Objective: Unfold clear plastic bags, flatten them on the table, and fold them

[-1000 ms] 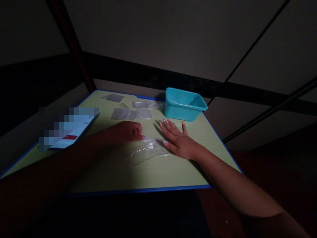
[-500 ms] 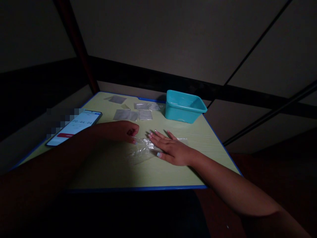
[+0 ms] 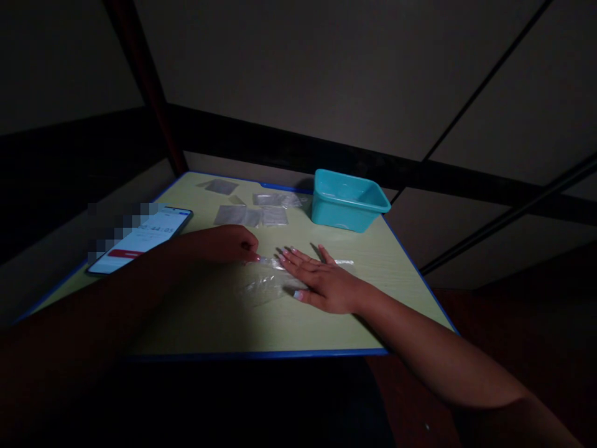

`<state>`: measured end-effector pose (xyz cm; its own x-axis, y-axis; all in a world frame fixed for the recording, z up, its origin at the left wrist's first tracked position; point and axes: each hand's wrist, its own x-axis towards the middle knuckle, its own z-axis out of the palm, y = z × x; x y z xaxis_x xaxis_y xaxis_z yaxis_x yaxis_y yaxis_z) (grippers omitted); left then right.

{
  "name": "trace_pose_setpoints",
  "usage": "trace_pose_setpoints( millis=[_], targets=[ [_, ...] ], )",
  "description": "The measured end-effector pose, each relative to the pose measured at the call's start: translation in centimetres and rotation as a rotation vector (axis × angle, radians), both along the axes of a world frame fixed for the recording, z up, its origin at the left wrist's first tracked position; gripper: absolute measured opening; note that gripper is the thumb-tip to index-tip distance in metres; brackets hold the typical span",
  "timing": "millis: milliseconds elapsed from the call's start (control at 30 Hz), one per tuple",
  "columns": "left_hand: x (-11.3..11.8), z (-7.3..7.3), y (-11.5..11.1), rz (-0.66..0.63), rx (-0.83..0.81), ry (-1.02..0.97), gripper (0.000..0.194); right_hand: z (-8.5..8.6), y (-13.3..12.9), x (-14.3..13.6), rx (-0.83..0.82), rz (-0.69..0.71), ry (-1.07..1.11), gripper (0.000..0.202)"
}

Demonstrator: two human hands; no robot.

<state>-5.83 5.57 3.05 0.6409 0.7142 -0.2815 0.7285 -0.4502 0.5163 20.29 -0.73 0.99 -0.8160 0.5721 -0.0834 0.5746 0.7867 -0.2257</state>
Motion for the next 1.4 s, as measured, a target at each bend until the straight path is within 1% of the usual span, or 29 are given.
trace_pose_setpoints(
  millis=[67,133,200,233,267,300,367,433,467,500,567,633,733,867,933,1000,1100,1200,1300,1400],
  targets=[
    [-0.2,0.1,0.2,0.013,0.003,0.026,0.029,0.0,-0.1,0.0,0.013,-0.035,-0.009,0.065],
    [-0.1,0.1,0.1,0.055,0.071,0.027,0.032,0.0,-0.1,0.0,0.010,-0.064,-0.023,0.066],
    [0.7,-0.2,-0.7,0.133,0.253,-0.030,0.035,0.1,-0.1,0.0,-0.002,-0.075,-0.030,0.068],
    [1.3,-0.4,-1.4,0.186,0.410,-0.094,0.036,0.1,-0.2,0.0,-0.008,-0.077,-0.032,0.069],
    [2.1,-0.6,-2.3,0.173,0.525,-0.140,0.040,0.0,-0.2,0.0,-0.012,-0.081,-0.030,0.071],
    [2.8,-0.9,-3.3,0.099,0.595,-0.186,0.047,0.0,-0.2,0.0,-0.013,-0.085,-0.027,0.071],
    [4.2,-1.4,-5.4,-0.156,0.625,-0.271,0.064,-0.1,-0.3,0.0,-0.004,-0.089,-0.018,0.070],
    [5.1,-1.8,-7.2,-0.363,0.572,-0.290,0.076,-0.3,-0.3,0.0,0.009,-0.084,-0.012,0.068],
    [5.4,-2.0,-7.7,-0.422,0.529,-0.282,0.079,-0.4,-0.2,-0.1,0.013,-0.080,-0.010,0.067],
    [5.5,-2.2,-8.0,-0.453,0.484,-0.276,0.082,-0.5,-0.2,-0.1,0.014,-0.077,-0.007,0.068],
    [5.4,-2.5,-8.0,-0.434,0.411,-0.228,0.087,-0.5,-0.2,-0.2,0.006,-0.077,0.001,0.072],
    [5.2,-2.8,-7.6,-0.386,0.378,-0.162,0.092,-0.6,-0.1,-0.2,-0.001,-0.082,0.012,0.076],
    [5.1,-3.1,-7.5,-0.318,0.383,-0.060,0.092,-0.6,-0.1,-0.2,-0.001,-0.085,0.020,0.079],
    [5.4,-3.2,-8.1,-0.236,0.440,0.036,0.085,-0.7,-0.1,-0.1,0.004,-0.085,0.028,0.081],
    [5.4,-3.0,-8.1,-0.204,0.477,0.022,0.079,-0.7,-0.1,-0.1,0.005,-0.084,0.027,0.082],
    [5.3,-2.5,-7.5,-0.138,0.522,-0.033,0.068,-0.6,-0.1,-0.1,0.002,-0.085,0.020,0.083],
    [4.5,-1.8,-5.6,0.026,0.581,-0.154,0.045,-0.4,-0.1,-0.2,-0.012,-0.088,0.013,0.084],
    [3.5,-1.9,-3.5,0.118,0.554,-0.191,0.028,-0.4,-0.1,-0.2,-0.016,-0.091,0.009,0.084],
    [2.9,-2.5,-2.1,0.111,0.491,-0.205,0.018,-0.3,-0.1,-0.2,-0.014,-0.091,0.006,0.085],
    [2.8,-2.5,-1.8,0.107,0.448,-0.206,0.013,-0.3,-0.1,-0.2,-0.016,-0.090,0.003,0.084]
  ],
)
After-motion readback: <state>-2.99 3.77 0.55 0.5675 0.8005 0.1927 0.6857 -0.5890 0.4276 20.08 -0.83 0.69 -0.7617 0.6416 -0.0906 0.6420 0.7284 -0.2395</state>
